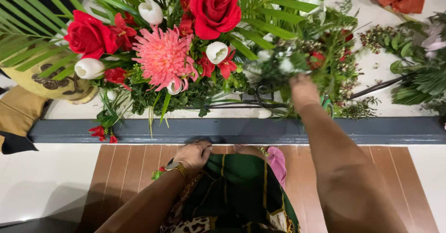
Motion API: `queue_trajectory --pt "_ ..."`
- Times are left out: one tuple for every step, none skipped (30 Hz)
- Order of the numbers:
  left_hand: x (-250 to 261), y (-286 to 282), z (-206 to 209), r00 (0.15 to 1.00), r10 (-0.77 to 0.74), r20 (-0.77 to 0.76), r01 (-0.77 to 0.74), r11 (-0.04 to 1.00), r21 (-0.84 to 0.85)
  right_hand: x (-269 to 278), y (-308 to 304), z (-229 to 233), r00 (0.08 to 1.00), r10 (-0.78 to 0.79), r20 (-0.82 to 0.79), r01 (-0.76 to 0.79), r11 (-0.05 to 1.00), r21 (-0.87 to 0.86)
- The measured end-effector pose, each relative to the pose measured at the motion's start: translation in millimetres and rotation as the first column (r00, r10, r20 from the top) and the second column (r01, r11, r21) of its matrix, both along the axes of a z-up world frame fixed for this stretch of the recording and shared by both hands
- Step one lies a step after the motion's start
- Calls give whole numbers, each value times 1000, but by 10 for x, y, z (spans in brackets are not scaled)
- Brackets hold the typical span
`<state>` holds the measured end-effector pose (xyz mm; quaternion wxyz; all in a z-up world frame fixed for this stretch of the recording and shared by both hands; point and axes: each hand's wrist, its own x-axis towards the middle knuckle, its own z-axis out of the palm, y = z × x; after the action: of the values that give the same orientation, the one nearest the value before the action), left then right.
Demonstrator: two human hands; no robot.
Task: The person arranges a floral display on a low table, placing red roses, white tulips, and greenery into a foam base. They use shears to trim stems and adjust the placement of flowers and leaves to build a balanced arrangement.
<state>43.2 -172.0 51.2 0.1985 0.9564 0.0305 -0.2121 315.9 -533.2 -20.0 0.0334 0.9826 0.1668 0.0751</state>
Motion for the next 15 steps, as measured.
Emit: queue_trajectory --pt "-9 -4 20 1000 1 7 -1 1000 19 76 -81 -5 999 -28 32 28 999 24" --pt "-9 -11 37 1000 2 13 -2 999 37 135 -186 7 997 -64 35 62 996 68" --pt "-3 -12 53 1000 9 -2 -9 999 41 181 -288 27 994 -101 35 96 989 111" --pt "5 -18 62 1000 16 -16 -15 999 45 213 -353 37 990 -137 34 130 980 153" --pt "14 -22 64 999 23 -31 -22 999 48 233 -409 46 985 -174 -1 173 973 154" --pt "21 -24 61 999 31 -17 -30 999 43 257 -495 73 977 -211 -37 214 965 152" --pt "21 -22 51 999 38 -3 -38 999 37 284 -564 88 966 -247 -72 255 955 150" --pt "20 -20 34 999 46 12 -46 998 31 321 -622 88 940 -311 -144 328 937 120" --pt "25 -13 12 999 43 16 -43 999 25 373 -696 85 903 -373 -214 397 914 85" --pt "34 -5 -14 999 39 20 -40 999 19 432 -776 63 857 -434 -279 463 885 44" --pt "42 2 -42 999 36 25 -36 999 14 491 -856 16 817 -468 -338 519 852 74" --pt "50 9 -69 999 38 39 -38 999 5 557 -942 -47 772 -497 -396 574 812 101" --pt "51 14 -95 998 41 53 -41 999 -4 624 -1037 -120 724 -520 -453 628 768 123" --pt "53 17 -119 997 43 68 -42 999 -14 674 -1136 -205 781 -462 -421 557 819 135" --pt "55 21 -137 996 35 83 -33 999 -22 700 -1233 -295 831 -400 -386 482 864 143"
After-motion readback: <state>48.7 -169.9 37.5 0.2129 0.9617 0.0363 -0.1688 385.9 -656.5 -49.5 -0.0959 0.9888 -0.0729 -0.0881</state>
